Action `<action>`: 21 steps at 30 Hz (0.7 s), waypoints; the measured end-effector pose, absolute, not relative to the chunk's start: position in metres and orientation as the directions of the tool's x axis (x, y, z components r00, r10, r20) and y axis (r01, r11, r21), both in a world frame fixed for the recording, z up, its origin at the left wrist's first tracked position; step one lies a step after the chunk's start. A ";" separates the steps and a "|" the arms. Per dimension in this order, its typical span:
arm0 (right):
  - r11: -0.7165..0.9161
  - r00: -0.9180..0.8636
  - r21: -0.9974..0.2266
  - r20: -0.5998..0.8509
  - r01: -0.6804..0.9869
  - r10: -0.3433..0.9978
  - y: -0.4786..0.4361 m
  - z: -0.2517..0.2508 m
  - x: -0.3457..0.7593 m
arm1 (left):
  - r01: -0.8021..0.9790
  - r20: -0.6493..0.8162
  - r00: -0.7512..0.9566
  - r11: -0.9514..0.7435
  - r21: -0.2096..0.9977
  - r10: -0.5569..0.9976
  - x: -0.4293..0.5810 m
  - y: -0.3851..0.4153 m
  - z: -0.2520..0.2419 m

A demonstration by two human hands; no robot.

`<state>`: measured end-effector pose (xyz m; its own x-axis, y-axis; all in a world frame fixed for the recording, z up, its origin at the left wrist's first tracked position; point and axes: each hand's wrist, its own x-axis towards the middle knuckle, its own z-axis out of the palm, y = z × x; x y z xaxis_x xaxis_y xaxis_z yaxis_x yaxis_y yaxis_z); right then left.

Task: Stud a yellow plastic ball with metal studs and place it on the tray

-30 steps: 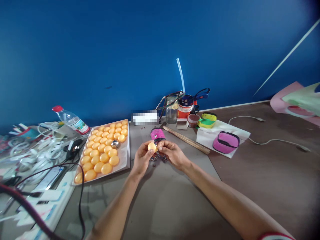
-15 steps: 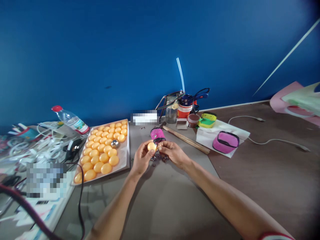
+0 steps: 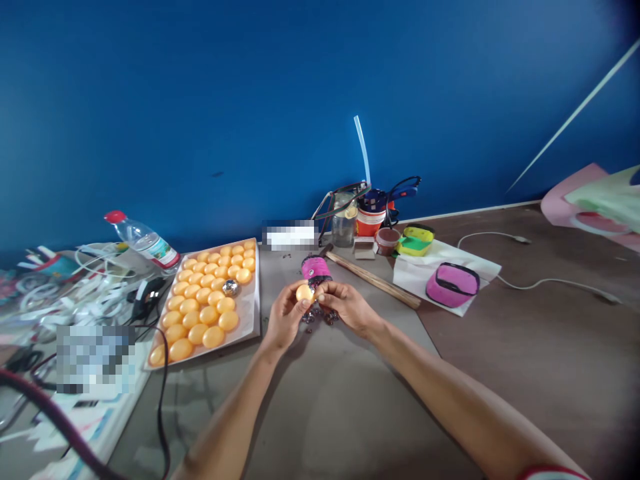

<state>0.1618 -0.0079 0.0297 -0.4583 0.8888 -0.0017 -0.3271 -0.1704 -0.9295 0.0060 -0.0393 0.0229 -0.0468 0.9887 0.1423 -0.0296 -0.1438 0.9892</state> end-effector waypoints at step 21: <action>-0.229 -0.444 -0.951 -0.117 -0.209 0.889 -0.007 0.032 0.162 | 0.157 0.193 -0.041 -0.185 0.970 0.980 0.006 -0.040 0.025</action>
<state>0.1618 -0.0068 0.0323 -0.4437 0.8886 -0.1166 -0.2093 -0.2292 -0.9506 0.0063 -0.0398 0.0253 -0.0409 0.9803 0.1932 0.1569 -0.1847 0.9702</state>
